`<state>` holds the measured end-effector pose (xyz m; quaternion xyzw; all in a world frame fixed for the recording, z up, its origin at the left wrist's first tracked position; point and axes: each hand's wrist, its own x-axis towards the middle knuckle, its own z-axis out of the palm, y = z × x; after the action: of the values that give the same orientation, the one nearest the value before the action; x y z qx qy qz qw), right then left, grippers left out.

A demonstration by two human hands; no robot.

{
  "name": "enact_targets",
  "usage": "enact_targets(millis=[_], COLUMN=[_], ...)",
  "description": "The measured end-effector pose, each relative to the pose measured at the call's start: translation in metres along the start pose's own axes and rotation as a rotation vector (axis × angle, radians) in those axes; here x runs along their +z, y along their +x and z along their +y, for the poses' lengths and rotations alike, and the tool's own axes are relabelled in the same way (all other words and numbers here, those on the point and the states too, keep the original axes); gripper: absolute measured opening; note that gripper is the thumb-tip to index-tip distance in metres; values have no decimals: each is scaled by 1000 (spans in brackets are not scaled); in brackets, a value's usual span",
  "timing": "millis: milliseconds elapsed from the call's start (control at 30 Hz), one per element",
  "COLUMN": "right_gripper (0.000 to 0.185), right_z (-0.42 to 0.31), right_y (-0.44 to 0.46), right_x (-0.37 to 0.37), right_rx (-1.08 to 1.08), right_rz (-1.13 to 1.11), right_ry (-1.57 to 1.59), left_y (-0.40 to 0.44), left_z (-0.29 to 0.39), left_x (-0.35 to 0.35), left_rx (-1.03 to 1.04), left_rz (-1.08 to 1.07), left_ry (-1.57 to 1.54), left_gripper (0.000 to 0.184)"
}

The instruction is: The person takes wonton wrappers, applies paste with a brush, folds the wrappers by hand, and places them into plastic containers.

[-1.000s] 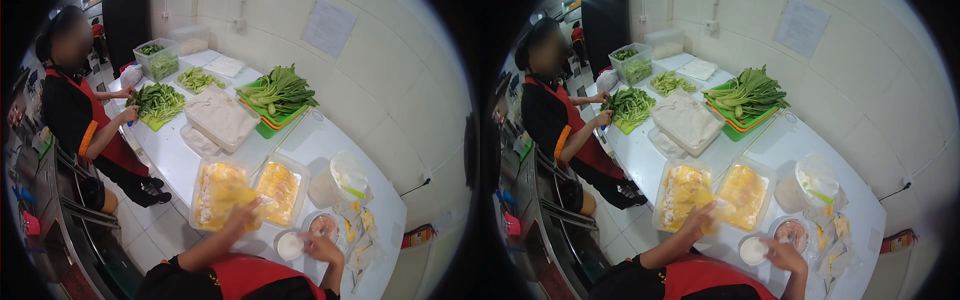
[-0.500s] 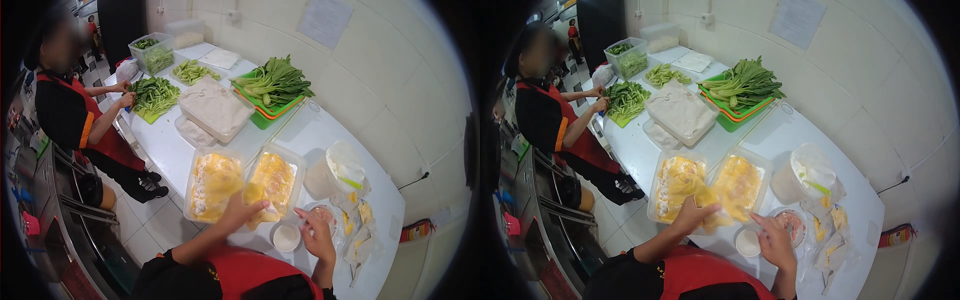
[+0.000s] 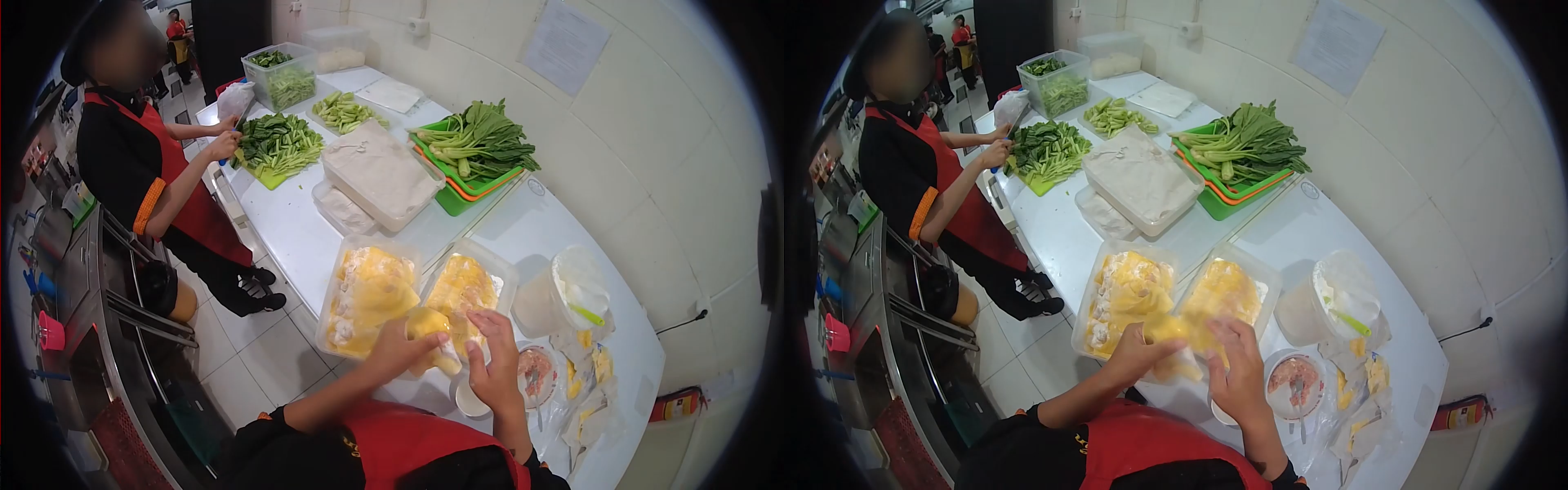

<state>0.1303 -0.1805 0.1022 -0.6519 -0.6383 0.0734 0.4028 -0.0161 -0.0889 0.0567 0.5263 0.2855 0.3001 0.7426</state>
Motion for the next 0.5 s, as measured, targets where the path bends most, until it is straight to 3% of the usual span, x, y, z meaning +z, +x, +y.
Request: enact_targets(millis=[67, 200, 267, 367, 500], right_gripper=[45, 44, 38, 38, 38], right_z=[-3, 9, 10, 7, 10], right_y=[-11, -20, -17, -13, -6], right_x=[5, 18, 16, 5, 0], right_rx=[221, 339, 312, 230, 53], right_rz=[-40, 107, 203, 134, -10], right_ry=[362, 692, 799, 899, 684], left_y=[4, 7, 6, 7, 5], left_z=[-5, 0, 6, 8, 24], left_x=[0, 4, 7, 2, -5], left_rx=[-80, -256, -193, -110, -54], left_rz=[35, 31, 15, -108, -275], left_ry=[-121, -443, -399, -153, 232], left_gripper=[29, 26, 28, 29, 21])
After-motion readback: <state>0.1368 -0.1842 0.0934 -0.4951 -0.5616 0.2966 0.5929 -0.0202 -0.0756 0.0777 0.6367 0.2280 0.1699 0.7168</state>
